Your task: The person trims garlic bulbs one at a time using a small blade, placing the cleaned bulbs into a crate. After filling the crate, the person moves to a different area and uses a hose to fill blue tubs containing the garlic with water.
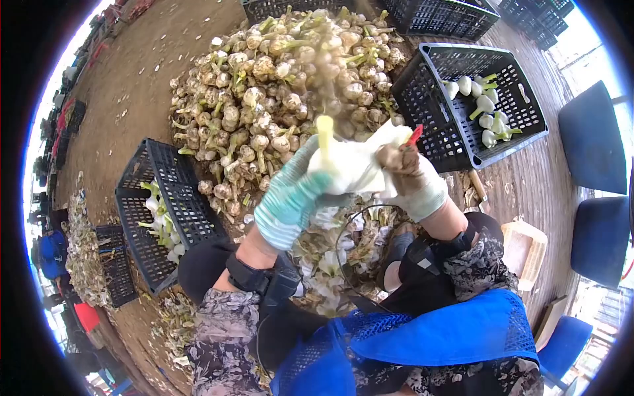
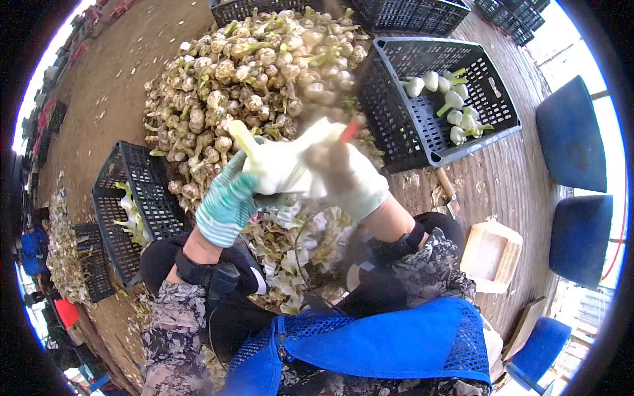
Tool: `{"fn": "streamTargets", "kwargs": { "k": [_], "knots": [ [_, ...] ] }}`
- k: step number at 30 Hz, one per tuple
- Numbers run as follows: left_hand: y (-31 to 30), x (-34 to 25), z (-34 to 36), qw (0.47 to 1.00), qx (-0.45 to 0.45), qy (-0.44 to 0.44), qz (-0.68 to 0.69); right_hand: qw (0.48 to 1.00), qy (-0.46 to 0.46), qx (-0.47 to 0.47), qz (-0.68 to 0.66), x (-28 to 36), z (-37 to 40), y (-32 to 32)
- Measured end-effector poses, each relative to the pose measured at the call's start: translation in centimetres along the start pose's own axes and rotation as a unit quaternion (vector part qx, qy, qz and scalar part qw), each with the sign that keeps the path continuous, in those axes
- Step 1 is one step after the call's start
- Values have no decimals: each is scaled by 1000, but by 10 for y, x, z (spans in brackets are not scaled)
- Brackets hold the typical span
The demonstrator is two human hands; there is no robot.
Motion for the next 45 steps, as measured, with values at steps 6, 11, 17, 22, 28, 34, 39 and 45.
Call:
{"fn": "streamTargets", "kwargs": {
  "k": [6, 11, 17, 22, 28, 34, 39, 45],
  "knots": [
    [-13, 9, 1, 985, -54, 36, -162, 957, 261, -43, -117, 41, -9, 25],
    [2, 7, 4, 997, 23, -26, -73, 914, 357, -131, -142, 21, -19, 11],
    [-14, 18, -3, 998, 39, -56, 2, 874, 398, -191, -204, 12, -22, 13],
    [-12, 9, 9, 995, 88, -21, 42, 897, 288, -311, -126, 19, -41, -26],
    [-26, -6, 7, 984, 10, 93, -150, 876, 71, 271, 392, 12, 23, 45],
    [-28, -6, 4, 943, -4, 176, -282, 977, 185, 54, 92, 14, -33, 13],
    [-23, 1, 1, 970, 11, 100, -223, 957, 125, 87, 245, 22, -33, 33],
    [-29, 6, -4, 937, -80, 133, -313, 960, 47, 60, 269, 46, -26, 34]
  ]
}}
Point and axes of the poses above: each hand's wrist, its own z-axis away from the middle knuckle, its own y-axis out of the palm, x = y × z, the point moved 3 cm from there along -z, towards the middle knuckle, and after that the axes turned 13 degrees about -x, right-handed, at the moved point
